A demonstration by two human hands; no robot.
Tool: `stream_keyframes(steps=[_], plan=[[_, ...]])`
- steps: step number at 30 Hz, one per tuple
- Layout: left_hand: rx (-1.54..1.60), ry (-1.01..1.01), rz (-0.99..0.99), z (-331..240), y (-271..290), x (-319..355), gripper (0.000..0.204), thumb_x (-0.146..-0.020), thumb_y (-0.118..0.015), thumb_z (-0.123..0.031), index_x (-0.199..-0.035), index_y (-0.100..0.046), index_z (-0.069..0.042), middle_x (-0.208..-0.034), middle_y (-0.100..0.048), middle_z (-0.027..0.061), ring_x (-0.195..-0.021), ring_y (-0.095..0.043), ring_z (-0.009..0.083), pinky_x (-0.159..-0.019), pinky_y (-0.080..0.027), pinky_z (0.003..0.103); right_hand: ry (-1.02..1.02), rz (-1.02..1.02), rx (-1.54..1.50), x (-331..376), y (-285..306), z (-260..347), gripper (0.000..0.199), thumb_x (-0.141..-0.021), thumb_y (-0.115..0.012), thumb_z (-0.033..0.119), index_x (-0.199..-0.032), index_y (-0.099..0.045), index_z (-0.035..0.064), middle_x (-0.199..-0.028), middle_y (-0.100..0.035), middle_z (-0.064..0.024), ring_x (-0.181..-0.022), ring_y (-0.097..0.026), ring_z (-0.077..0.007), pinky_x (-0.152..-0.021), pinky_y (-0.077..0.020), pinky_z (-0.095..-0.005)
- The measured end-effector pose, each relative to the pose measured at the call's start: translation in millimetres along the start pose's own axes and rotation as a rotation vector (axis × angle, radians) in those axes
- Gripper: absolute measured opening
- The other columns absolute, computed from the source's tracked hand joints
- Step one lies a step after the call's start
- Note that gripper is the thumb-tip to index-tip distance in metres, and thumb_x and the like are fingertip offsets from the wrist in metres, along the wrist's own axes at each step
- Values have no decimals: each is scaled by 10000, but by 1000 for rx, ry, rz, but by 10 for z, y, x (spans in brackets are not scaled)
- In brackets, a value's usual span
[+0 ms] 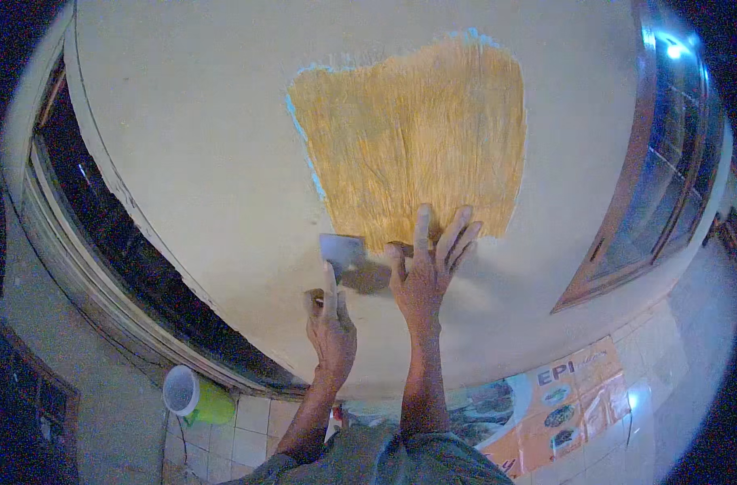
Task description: Scraping a patch of yellow filler or old paint from a white wall using a putty knife.
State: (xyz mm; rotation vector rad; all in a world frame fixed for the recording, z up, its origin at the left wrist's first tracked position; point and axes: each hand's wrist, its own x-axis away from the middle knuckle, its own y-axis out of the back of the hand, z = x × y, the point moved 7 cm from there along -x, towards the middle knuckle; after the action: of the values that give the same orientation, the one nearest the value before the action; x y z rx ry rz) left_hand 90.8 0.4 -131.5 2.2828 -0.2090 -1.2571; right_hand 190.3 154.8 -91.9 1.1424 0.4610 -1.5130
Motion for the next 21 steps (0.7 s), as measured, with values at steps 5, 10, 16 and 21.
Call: stream_keyframes(steps=[5,10,16,21], plan=[[69,48,109,126,-154,171,612,-947,-597,-43,-1526,-425,-144,-832,-588,135,-660,-575,294,-594,-482,408,-6,28,12,-2,-57,-30,725,-948,-591,458,-1555,-339,151,-1649,18,-257,-1497,41,-516,-1184,-54,-645],[-13,11,-113,-182,260,-269,573,-953,-598,-53,-1504,-460,-133,-716,-619,127,-551,-604,266,-498,-461,387,-22,45,49,20,-58,-83,722,-969,-561,485,-1555,-331,133,-1649,38,-253,-1495,61,-516,-1173,-26,-665],[-28,-25,-79,-67,98,-42,600,-926,-601,-26,-1499,-470,-144,-732,-627,133,-562,-611,265,-502,-463,394,-30,75,-8,10,-89,-134,713,-961,-571,500,-1554,-333,184,-1633,34,-298,-1468,73,-575,-1153,-6,-702],[12,104,87,24,-116,287,548,-952,-595,-48,-1484,-488,-125,-742,-632,169,-567,-599,297,-531,-477,412,-2,67,-16,18,-147,-143,711,-966,-571,454,-1562,-316,163,-1641,66,-274,-1480,103,-541,-1159,34,-682]])
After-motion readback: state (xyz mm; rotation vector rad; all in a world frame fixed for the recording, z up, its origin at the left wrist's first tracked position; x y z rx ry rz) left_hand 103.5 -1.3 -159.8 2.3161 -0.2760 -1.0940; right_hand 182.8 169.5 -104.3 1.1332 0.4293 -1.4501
